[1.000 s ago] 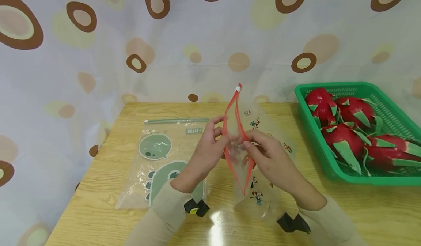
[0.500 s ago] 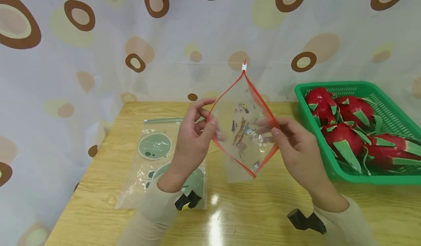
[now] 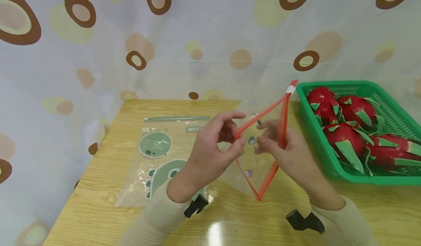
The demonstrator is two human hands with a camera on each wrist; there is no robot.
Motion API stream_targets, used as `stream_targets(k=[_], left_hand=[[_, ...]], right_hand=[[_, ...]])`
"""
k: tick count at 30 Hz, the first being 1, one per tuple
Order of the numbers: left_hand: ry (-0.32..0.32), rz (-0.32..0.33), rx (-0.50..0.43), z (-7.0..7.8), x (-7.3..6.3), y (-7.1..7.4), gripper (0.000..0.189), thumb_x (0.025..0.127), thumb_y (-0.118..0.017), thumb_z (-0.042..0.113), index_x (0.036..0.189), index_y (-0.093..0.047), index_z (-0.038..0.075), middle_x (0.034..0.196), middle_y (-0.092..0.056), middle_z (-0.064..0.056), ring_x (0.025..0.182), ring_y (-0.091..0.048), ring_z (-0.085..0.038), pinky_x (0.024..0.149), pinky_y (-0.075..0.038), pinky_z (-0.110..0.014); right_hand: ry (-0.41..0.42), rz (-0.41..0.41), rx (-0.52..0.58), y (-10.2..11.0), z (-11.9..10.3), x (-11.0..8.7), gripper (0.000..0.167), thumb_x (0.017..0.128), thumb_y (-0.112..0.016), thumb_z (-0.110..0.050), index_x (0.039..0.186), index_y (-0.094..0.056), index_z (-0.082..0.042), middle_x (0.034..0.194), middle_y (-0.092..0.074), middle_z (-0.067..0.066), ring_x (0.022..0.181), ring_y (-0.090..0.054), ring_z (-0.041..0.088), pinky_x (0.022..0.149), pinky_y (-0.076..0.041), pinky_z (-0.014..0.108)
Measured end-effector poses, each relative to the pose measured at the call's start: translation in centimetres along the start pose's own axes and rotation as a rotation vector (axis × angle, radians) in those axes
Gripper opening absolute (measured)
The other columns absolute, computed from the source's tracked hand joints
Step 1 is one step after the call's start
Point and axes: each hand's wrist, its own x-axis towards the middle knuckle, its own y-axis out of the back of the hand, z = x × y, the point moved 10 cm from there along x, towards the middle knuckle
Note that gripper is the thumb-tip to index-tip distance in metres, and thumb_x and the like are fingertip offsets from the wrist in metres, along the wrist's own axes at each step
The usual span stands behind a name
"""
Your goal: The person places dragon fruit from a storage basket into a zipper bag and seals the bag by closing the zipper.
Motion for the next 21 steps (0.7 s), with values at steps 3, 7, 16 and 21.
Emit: stream_targets(k=[3,7,16,21], left_hand=[[0.007,-0.042,0.0,-0.2,-0.1,-1.1,0.047,0.087,-0.065,-0.005,0.131,-0.049,-0.002,0.083,-0.056,-0.007,0.071,-0.058,-0.009,0.071,-0.059,-0.022],[0.032,-0.057,0.01,-0.9,-0.1,-1.6,0.049,0.087,-0.065,-0.004,0.133,-0.048,0.0,0.082,-0.056,-0.006,0.07,-0.058,-0.007,0.07,-0.058,-0.021],[0.076,0.031,0.041,-1.4,0.2,-0.5,0.048,0.083,-0.057,-0.008,0.129,-0.052,0.001,0.082,-0.054,-0.008,0.069,-0.056,-0.011,0.067,-0.058,-0.023],[0.039,0.064,0.09,-1.0,0.1,-0.1,0.044,0.082,-0.056,-0.009,0.124,-0.058,0.002,0.081,-0.052,-0.006,0.069,-0.053,-0.011,0.065,-0.057,-0.021]], right_hand=[[-0.046,0.002,-0.031,-0.1,0.5,0.1,0.019,0.098,-0.064,-0.019,0.109,-0.063,-0.003,0.087,-0.072,0.006,0.076,-0.073,0.021,0.075,-0.062,0.029],[-0.097,0.047,-0.098,0.6,1.6,0.0,0.024,0.098,-0.064,-0.026,0.099,-0.069,-0.003,0.086,-0.075,0.002,0.076,-0.073,0.017,0.073,-0.06,0.027],[-0.242,0.072,-0.264,2.6,5.2,-1.3,0.032,0.097,-0.063,-0.035,0.094,-0.07,-0.004,0.088,-0.073,0.008,0.075,-0.07,0.015,0.065,-0.056,0.027],[-0.302,0.071,-0.369,3.8,6.9,-2.3,0.047,0.097,-0.062,-0.044,0.072,-0.058,-0.004,0.083,-0.073,0.008,0.069,-0.065,0.012,0.051,-0.045,0.028]])
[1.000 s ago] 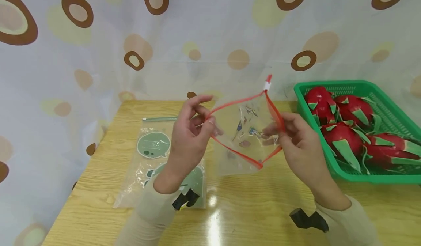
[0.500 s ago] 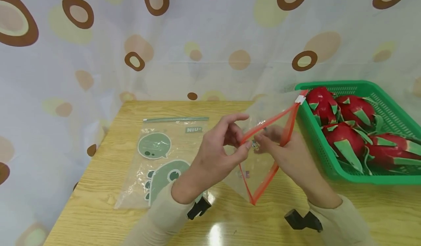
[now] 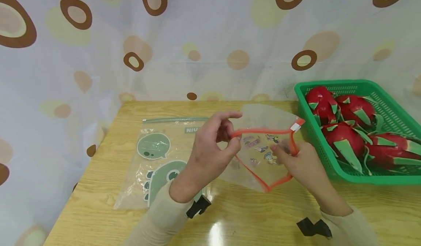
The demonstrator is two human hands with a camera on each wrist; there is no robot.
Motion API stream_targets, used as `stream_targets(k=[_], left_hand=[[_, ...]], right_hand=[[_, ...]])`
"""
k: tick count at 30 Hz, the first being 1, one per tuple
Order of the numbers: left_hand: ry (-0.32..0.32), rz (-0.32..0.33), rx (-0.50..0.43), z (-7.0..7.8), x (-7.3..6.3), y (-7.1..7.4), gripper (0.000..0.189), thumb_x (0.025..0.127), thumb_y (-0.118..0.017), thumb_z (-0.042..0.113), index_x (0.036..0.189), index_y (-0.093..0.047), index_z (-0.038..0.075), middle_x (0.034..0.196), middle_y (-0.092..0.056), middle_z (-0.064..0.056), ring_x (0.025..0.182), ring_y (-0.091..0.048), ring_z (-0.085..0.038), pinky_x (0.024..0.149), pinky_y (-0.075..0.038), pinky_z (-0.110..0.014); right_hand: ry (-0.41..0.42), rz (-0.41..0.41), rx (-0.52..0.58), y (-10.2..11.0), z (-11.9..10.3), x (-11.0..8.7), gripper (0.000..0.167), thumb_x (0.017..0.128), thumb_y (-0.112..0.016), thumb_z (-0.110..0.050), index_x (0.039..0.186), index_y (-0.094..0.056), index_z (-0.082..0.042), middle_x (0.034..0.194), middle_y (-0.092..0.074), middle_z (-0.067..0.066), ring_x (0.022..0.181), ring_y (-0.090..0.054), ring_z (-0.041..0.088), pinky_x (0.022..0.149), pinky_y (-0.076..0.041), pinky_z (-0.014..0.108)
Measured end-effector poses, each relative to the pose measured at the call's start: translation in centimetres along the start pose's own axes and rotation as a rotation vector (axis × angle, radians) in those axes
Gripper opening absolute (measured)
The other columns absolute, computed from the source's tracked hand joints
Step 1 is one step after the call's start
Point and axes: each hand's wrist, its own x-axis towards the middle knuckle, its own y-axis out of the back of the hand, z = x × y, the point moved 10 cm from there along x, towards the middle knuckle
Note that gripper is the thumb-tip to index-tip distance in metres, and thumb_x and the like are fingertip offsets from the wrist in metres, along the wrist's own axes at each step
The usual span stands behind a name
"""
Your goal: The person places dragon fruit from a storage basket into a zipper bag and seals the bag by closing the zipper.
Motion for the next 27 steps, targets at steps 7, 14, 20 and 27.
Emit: stream_targets(k=[7,14,20,27], left_hand=[[-0.051,0.024,0.101,0.0,0.1,0.1,0.031,0.085,-0.055,-0.008,0.11,-0.069,0.004,0.082,-0.052,-0.004,0.071,-0.052,-0.01,0.066,-0.056,-0.018],[-0.08,0.023,0.209,0.2,0.3,-0.1,0.026,0.086,-0.057,-0.005,0.102,-0.074,0.007,0.081,-0.051,-0.002,0.066,-0.049,-0.006,0.059,-0.048,-0.018],[-0.045,-0.086,0.163,-0.1,-0.2,-1.8,0.026,0.083,-0.06,-0.007,0.101,-0.072,0.007,0.08,-0.051,0.0,0.069,-0.048,-0.006,0.062,-0.049,-0.013],[-0.056,-0.212,0.133,0.0,-1.0,-4.8,0.026,0.083,-0.063,-0.005,0.105,-0.068,0.008,0.079,-0.052,0.0,0.069,-0.049,-0.004,0.063,-0.048,-0.007]], right_hand=[[0.017,0.046,-0.1,1.4,2.0,-0.5,0.032,0.096,-0.063,-0.043,0.091,-0.063,-0.012,0.062,-0.062,0.001,0.052,-0.054,0.012,0.043,-0.036,0.03],[0.051,0.007,-0.301,1.6,2.7,-0.4,0.021,0.095,-0.067,-0.025,0.107,-0.067,-0.008,0.065,-0.055,0.003,0.055,-0.047,0.016,0.046,-0.037,0.027],[0.135,0.082,-0.408,1.9,1.2,-0.6,0.016,0.087,-0.074,-0.012,0.094,-0.064,-0.002,0.084,-0.065,0.011,0.07,-0.059,0.023,0.054,-0.044,0.03],[0.161,0.077,-0.247,1.6,-1.4,-0.9,0.032,0.091,-0.073,-0.03,0.076,-0.056,-0.006,0.058,-0.051,0.0,0.055,-0.046,0.014,0.05,-0.038,0.026]])
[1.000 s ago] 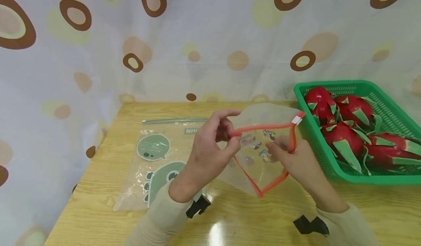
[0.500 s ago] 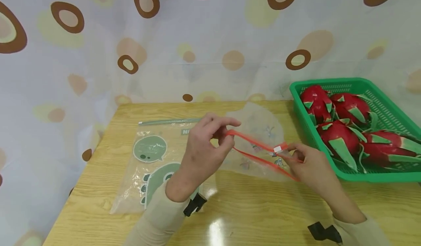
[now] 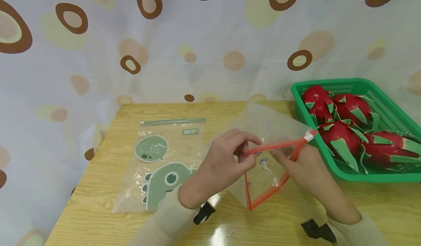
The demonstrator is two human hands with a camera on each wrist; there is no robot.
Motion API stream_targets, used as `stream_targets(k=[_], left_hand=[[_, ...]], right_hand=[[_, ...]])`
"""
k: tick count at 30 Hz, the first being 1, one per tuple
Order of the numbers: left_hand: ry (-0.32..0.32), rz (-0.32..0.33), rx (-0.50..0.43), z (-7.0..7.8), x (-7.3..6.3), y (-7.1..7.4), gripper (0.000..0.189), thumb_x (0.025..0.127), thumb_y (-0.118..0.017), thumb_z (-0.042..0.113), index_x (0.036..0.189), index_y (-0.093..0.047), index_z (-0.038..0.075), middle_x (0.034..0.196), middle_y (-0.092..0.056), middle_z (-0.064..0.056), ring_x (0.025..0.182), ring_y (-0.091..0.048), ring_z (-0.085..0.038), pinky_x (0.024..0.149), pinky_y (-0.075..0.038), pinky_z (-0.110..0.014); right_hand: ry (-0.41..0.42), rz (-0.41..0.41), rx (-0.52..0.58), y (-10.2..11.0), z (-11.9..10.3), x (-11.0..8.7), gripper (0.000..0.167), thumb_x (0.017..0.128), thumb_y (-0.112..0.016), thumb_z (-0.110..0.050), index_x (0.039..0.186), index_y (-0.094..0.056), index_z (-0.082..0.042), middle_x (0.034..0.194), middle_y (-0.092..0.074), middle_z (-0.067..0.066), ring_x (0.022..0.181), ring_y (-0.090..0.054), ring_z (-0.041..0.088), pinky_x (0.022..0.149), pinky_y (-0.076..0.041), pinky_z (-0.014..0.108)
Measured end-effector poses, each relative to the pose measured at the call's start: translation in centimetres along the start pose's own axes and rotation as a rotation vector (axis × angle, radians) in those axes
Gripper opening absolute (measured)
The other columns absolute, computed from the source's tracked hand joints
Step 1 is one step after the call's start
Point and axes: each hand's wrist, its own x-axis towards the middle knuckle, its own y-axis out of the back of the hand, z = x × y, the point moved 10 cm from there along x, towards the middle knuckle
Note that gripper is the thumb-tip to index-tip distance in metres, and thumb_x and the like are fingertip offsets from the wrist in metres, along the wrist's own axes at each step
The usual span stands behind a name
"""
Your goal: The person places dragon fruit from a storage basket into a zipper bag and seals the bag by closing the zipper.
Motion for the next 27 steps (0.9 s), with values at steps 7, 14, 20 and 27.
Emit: stream_targets(k=[7,14,20,27], left_hand=[[0.031,0.001,0.02,-0.7,-0.4,0.1,0.027,0.083,-0.064,-0.004,0.105,-0.069,0.01,0.08,-0.053,0.001,0.067,-0.048,-0.003,0.059,-0.047,-0.011],[0.047,0.036,0.077,-0.9,-0.7,1.8,0.028,0.081,-0.061,-0.007,0.102,-0.07,0.01,0.08,-0.05,0.002,0.063,-0.045,-0.005,0.056,-0.041,-0.012],[0.051,0.024,0.149,-1.0,-1.0,2.1,0.036,0.076,-0.059,-0.01,0.101,-0.071,0.013,0.079,-0.047,0.003,0.062,-0.042,-0.004,0.055,-0.037,-0.011],[0.078,-0.022,0.231,-1.4,-1.2,2.1,0.036,0.078,-0.06,-0.009,0.097,-0.072,0.019,0.083,-0.05,0.005,0.068,-0.047,-0.002,0.061,-0.042,-0.013]], right_hand=[[-0.06,0.066,0.126,1.0,1.8,0.1,0.014,0.096,-0.06,-0.01,0.089,-0.065,0.001,0.077,-0.07,0.011,0.059,-0.061,0.003,0.048,-0.048,0.022],[0.019,0.253,-0.138,3.1,2.6,0.1,0.017,0.085,-0.065,0.002,0.102,-0.068,0.002,0.077,-0.069,0.017,0.059,-0.056,0.022,0.048,-0.038,0.029],[-0.014,0.305,-0.244,3.8,3.1,-0.1,0.016,0.09,-0.067,-0.009,0.105,-0.069,-0.001,0.084,-0.071,0.019,0.059,-0.059,0.03,0.043,-0.034,0.029],[0.002,0.31,-0.225,4.7,3.9,-0.3,0.013,0.088,-0.071,-0.011,0.097,-0.071,-0.001,0.073,-0.069,0.015,0.049,-0.048,0.018,0.041,-0.031,0.027]])
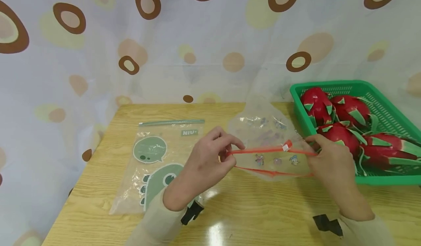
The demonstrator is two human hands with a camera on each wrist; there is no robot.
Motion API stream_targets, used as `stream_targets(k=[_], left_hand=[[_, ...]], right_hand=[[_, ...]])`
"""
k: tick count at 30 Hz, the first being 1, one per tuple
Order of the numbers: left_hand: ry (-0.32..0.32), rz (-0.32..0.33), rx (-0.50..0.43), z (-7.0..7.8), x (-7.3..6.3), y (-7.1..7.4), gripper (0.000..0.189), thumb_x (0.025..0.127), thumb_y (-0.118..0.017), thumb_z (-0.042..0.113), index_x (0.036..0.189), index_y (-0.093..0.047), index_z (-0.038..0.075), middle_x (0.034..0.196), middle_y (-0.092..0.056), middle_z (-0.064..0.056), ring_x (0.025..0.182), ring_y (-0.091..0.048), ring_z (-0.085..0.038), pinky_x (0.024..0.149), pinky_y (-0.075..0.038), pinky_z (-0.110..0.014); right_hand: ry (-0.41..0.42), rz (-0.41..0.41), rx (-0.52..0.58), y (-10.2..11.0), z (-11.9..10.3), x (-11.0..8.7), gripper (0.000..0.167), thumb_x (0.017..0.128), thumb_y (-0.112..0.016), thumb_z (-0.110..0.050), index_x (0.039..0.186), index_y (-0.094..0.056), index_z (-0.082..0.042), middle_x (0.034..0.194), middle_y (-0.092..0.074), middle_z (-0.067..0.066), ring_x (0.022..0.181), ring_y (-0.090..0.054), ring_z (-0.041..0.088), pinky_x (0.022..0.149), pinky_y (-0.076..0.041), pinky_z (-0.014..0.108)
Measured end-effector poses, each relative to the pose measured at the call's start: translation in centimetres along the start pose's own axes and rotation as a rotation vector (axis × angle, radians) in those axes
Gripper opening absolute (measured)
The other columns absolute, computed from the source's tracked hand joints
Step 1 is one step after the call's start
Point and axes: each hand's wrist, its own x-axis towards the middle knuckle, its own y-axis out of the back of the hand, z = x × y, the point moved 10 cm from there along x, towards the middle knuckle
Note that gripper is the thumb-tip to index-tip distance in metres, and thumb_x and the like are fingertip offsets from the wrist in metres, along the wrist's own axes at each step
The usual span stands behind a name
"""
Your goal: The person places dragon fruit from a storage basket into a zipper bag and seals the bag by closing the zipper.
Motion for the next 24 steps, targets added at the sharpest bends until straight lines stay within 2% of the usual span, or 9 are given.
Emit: stream_targets(k=[2,5,8,11,13,16,20,24], left_hand=[[-0.005,-0.001,0.036,0.0,0.0,0.1,0.034,0.08,-0.062,-0.008,0.095,-0.073,0.021,0.089,-0.054,0.005,0.075,-0.05,-0.003,0.065,-0.045,-0.015],[-0.027,0.011,0.067,0.1,0.1,0.4,0.029,0.084,-0.064,-0.004,0.094,-0.074,0.021,0.097,-0.058,0.005,0.085,-0.053,-0.007,0.07,-0.047,-0.017],[-0.052,0.023,0.041,0.3,0.3,0.6,0.02,0.088,-0.068,0.001,0.096,-0.074,0.018,0.098,-0.062,0.006,0.087,-0.057,-0.008,0.073,-0.051,-0.016],[-0.063,0.027,-0.039,0.4,0.5,0.4,0.009,0.09,-0.071,0.008,0.097,-0.074,0.013,0.095,-0.065,0.005,0.083,-0.061,-0.006,0.072,-0.055,-0.013],[-0.064,0.021,-0.089,0.5,0.7,0.1,0.007,0.091,-0.071,0.011,0.097,-0.073,0.011,0.094,-0.067,0.004,0.082,-0.062,-0.004,0.072,-0.055,-0.012],[-0.055,0.005,-0.145,0.5,0.9,-0.4,0.007,0.092,-0.07,0.012,0.098,-0.073,0.01,0.092,-0.068,0.003,0.081,-0.063,-0.004,0.071,-0.054,-0.01],[-0.026,-0.014,-0.206,0.3,1.1,-0.7,0.009,0.093,-0.067,0.01,0.101,-0.072,0.008,0.09,-0.068,0.002,0.079,-0.063,-0.004,0.068,-0.055,-0.01],[0.001,-0.02,-0.241,0.1,1.4,-0.7,0.013,0.096,-0.063,0.009,0.105,-0.071,0.006,0.089,-0.068,0.0,0.078,-0.063,-0.004,0.067,-0.057,-0.013]], right_hand=[[-0.028,-0.075,0.032,-0.5,0.6,0.0,0.014,0.088,-0.069,-0.01,0.099,-0.071,-0.003,0.073,-0.067,0.012,0.05,-0.045,0.014,0.042,-0.031,0.026],[-0.077,-0.233,0.123,-1.7,1.4,-0.3,0.023,0.089,-0.066,-0.009,0.111,-0.068,-0.004,0.08,-0.068,0.008,0.054,-0.046,0.008,0.044,-0.036,0.025],[-0.109,-0.372,0.317,-2.9,1.4,-0.8,0.036,0.095,-0.064,-0.013,0.129,-0.057,-0.004,0.097,-0.068,0.009,0.066,-0.06,0.003,0.052,-0.05,0.024],[-0.121,-0.451,0.526,-3.7,0.7,-1.1,0.047,0.101,-0.058,-0.023,0.142,-0.045,-0.004,0.113,-0.065,0.007,0.085,-0.067,-0.002,0.067,-0.059,0.021],[-0.132,-0.486,0.626,-4.1,0.3,-1.3,0.049,0.103,-0.055,-0.023,0.146,-0.04,-0.004,0.12,-0.062,0.002,0.095,-0.067,-0.002,0.076,-0.058,0.017],[-0.146,-0.504,0.741,-4.4,-0.3,-1.5,0.049,0.103,-0.054,-0.023,0.146,-0.041,-0.003,0.119,-0.064,-0.005,0.099,-0.068,0.0,0.082,-0.056,0.014],[-0.145,-0.507,0.882,-4.5,-1.1,-1.5,0.049,0.103,-0.055,-0.018,0.146,-0.041,0.0,0.12,-0.065,-0.003,0.099,-0.07,0.008,0.082,-0.059,0.021],[-0.135,-0.508,0.893,-4.4,-1.6,-1.3,0.05,0.102,-0.055,-0.018,0.148,-0.041,-0.004,0.122,-0.065,-0.003,0.101,-0.069,0.008,0.084,-0.058,0.019]])
